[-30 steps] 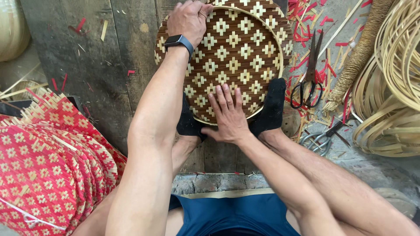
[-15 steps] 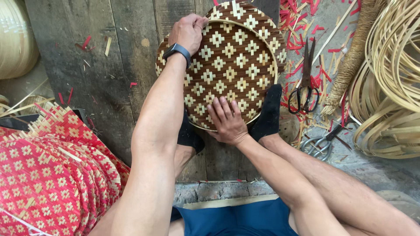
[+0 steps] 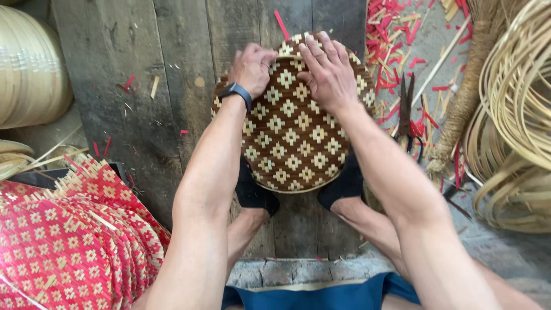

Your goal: The person assembles woven baskets by placing a bamboo ring around a pre-woven base, pressing it into place, and trimming excess material with shears. The person repeats this process for multiple baskets, flipping them over and stacking finished units.

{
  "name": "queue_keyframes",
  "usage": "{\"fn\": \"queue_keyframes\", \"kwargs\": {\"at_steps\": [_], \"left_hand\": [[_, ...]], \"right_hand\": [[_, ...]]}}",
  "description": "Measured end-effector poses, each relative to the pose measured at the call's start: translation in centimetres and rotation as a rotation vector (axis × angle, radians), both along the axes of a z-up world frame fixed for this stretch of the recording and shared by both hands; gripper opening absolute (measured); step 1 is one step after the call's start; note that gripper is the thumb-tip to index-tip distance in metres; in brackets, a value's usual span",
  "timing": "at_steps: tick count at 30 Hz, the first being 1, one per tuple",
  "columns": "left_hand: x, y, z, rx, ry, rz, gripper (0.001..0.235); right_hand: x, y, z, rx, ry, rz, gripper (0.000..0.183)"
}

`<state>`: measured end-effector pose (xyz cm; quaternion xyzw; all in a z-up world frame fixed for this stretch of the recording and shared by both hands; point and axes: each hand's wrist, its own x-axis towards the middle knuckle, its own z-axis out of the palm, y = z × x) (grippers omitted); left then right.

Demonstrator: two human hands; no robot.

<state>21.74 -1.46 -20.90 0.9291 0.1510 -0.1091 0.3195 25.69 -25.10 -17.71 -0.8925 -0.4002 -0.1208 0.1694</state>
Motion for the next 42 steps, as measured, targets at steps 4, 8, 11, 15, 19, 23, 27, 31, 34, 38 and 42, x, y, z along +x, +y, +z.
{"fn": "queue_keyframes", "kwargs": {"at_steps": [4,8,11,15,19,23,27,31,34,38,42], "left_hand": [[0.2,0.1,0.0,-0.052,0.014,-0.017,0.034],[1.6,0.2,0.8,-0.148,0.261,0.116,0.042],[1.8,0.1,1.5,-0.244,0.306,0.193,0.049],[2.2,0.1,2.0,-0.216,0.229,0.232,0.051],[1.8,-0.1,0.5,-0.251,0.208,0.247,0.048],[2.4,0.4,-0.4,-0.272,0.194,0.218,0.05],[2.3,0.9,-0.9,-0.32,0.218,0.251,0.05],[2.5,0.3,-0.4,-0.306,0.216,0.236,0.057],[2.2,0.6,-0.3,-0.333,0.225,0.239,0.055],[2.1,0.3,-0.1,-0.349,0.235,0.245,0.052],[2.5,0.4,0.1,-0.325,0.232,0.27,0.05]], "right_hand": [[3.2,1.4,-0.9,-0.147,0.588,-0.161,0.028],[3.7,2.2,-0.3,0.021,0.672,-0.227,0.019],[4.0,1.6,0.9,0.175,0.783,-0.202,0.019],[2.6,-1.2,2.2,0.053,0.306,-0.028,0.02],[0.5,-5.1,0.4,0.333,0.531,-0.197,0.025],[1.3,-6.1,-2.3,0.636,1.026,-0.219,0.029],[2.2,-6.0,-3.5,0.749,1.283,-0.254,0.032],[1.1,-6.9,-1.9,0.491,0.708,-0.264,0.038],[0.0,-5.8,-1.0,0.196,0.641,-0.526,0.05],[-0.6,-2.4,-0.8,-0.054,0.66,-0.634,0.061],[1.0,-1.3,-1.5,-0.158,1.013,-0.809,0.063]]}}
